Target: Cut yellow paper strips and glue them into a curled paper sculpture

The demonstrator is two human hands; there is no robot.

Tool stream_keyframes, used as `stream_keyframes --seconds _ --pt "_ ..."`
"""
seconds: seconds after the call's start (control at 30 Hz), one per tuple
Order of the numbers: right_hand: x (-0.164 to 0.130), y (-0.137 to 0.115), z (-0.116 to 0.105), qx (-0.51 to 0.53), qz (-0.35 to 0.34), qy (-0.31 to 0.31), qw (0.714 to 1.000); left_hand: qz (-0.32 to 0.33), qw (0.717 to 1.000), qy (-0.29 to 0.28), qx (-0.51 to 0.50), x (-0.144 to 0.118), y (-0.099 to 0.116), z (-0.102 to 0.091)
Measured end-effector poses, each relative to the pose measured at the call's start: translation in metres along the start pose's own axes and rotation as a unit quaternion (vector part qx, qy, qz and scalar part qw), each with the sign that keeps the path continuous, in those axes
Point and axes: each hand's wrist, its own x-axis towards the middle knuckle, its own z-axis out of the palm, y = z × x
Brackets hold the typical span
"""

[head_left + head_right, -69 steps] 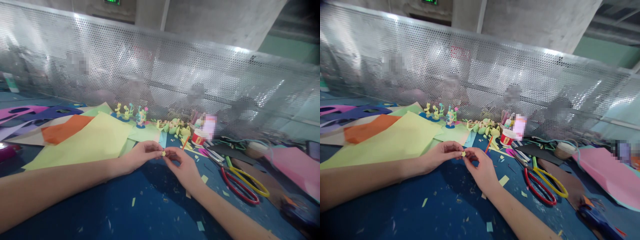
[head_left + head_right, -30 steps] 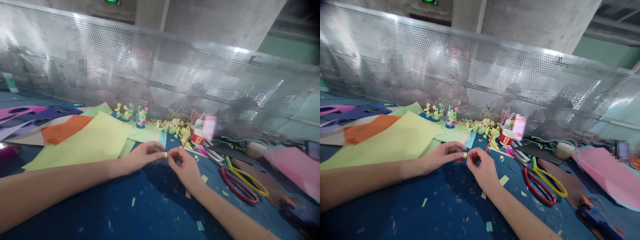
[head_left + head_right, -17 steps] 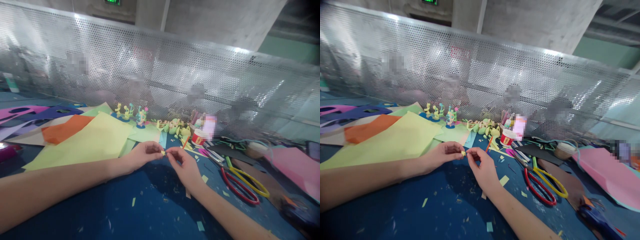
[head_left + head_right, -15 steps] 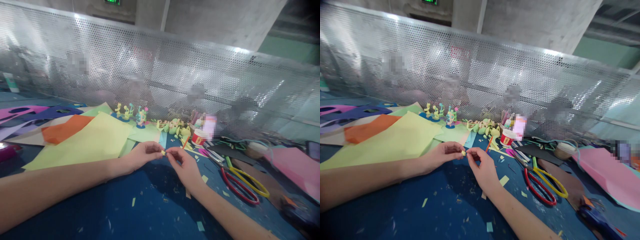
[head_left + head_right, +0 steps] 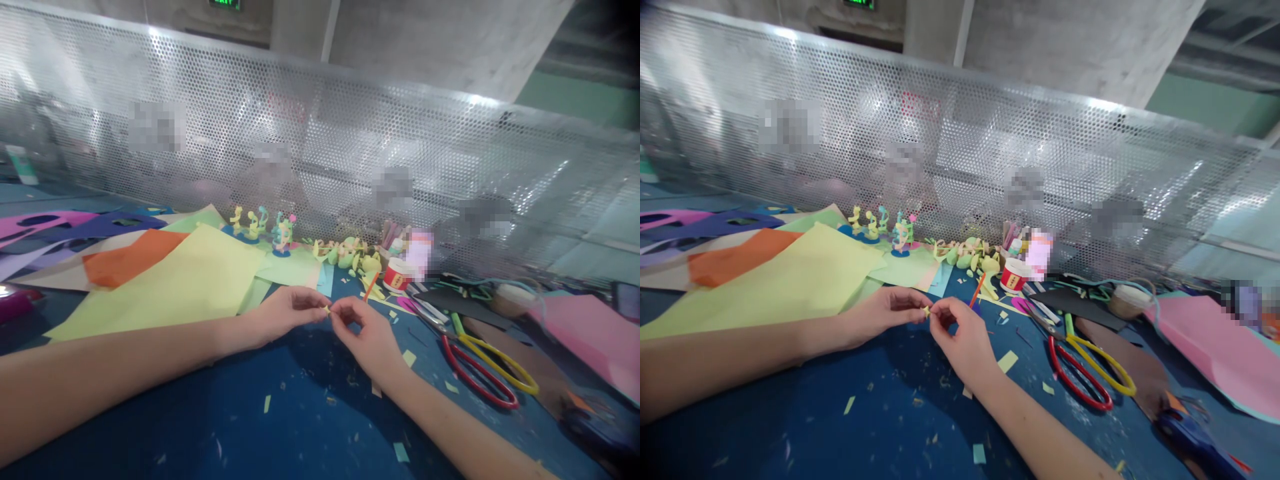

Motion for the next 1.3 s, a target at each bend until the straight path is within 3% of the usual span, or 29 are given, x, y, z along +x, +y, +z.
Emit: stream_keyframes --seconds 0.53,0.87,1.3 --pt "-0.0005 -0.0022 -0.0012 -0.024 -0.004 0.008 1.000 -0.021 0.999 -0.028 -0.026 0.0012 0.0024 0.0007" --pt "-0.0008 0.0008 0.0008 0.005 -0.002 0.017 1.000 -0.004 1.000 -0.012 -0.020 0.0009 -0.0005 -0.0008" --pt "-0.0017 -0.0037 0.0000 -0.042 -0.024 0.007 0.999 -0.023 1.000 -0.018 -0.012 0.0002 0.0023 0.0003"
